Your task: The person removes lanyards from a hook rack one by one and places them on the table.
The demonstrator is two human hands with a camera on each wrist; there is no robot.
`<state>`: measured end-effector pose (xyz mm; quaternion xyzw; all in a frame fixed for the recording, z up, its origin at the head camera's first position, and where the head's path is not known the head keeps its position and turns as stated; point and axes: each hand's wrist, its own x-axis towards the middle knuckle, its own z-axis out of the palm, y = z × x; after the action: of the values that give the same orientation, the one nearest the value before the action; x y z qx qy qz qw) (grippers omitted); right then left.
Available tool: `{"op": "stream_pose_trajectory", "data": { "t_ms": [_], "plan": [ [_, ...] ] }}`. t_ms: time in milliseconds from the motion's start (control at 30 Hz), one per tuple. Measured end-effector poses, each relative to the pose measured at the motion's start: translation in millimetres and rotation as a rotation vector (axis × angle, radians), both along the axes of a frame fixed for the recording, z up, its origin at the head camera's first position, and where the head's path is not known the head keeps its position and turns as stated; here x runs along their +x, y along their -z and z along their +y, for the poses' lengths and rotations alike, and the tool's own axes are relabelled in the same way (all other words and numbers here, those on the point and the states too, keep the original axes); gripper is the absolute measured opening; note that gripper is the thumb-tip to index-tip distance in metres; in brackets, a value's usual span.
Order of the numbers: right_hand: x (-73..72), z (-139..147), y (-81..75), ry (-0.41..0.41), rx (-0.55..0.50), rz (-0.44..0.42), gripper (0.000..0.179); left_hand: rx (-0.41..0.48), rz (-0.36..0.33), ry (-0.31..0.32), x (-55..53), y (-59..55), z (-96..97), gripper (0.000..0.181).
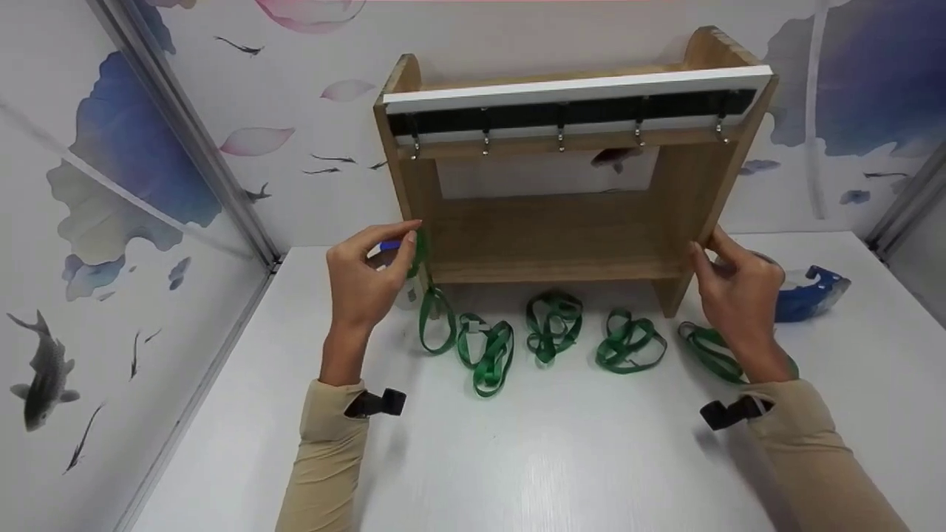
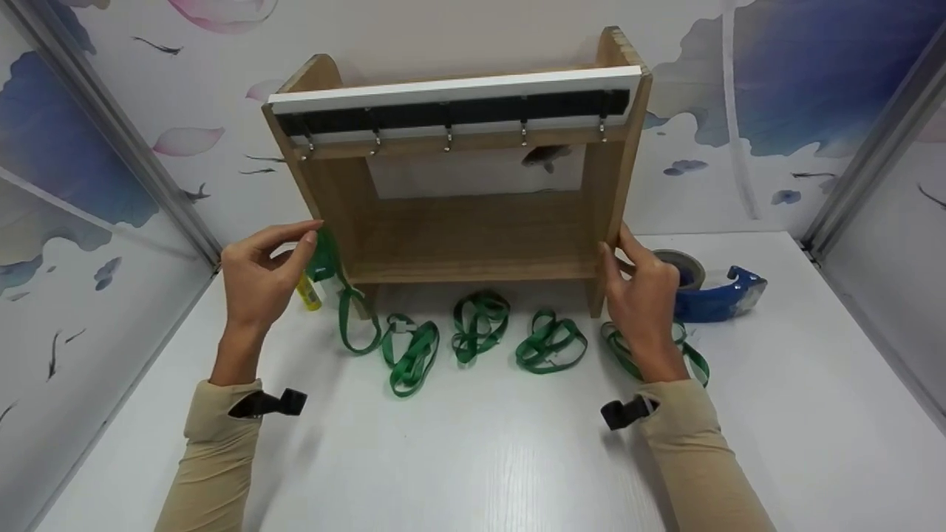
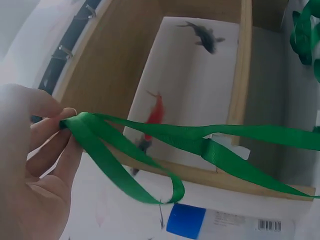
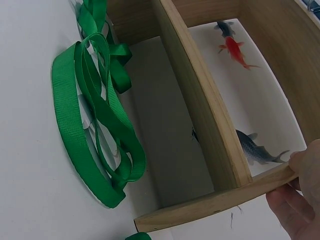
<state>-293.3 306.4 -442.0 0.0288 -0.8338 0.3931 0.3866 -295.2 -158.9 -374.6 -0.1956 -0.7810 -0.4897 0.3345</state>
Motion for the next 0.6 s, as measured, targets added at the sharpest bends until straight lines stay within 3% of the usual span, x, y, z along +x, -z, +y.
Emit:
{"op": "stream_pose_trajectory", "data": {
  "t_ms": [200, 400, 500, 600],
  "plan": [
    [-0.7, -0.8, 0.1, 0.0, -0.002, 0.005, 0.044, 0.021, -0.041, -0.014, -4.5, 9.5, -19.0, 0.018],
    [-2.3, -0.3, 2.4, -0.021, -0.006, 0.03, 0.043, 0.099, 0.005, -0.028, 0.3, -0.1, -46.0, 0.018],
    [-1.9, -0.4, 1.8, -0.016, -0.01, 0.018, 0.043, 0.105, -0.005, 0.007, 4.1, -2.2, -55.0, 0.018],
    [-1.0, 0.3, 0.9, -0.008, -0.012, 0.007, 0.043, 0.061, -0.096, 0.069, 7.0, 5.6, -56.8, 0.017]
  ]
}}
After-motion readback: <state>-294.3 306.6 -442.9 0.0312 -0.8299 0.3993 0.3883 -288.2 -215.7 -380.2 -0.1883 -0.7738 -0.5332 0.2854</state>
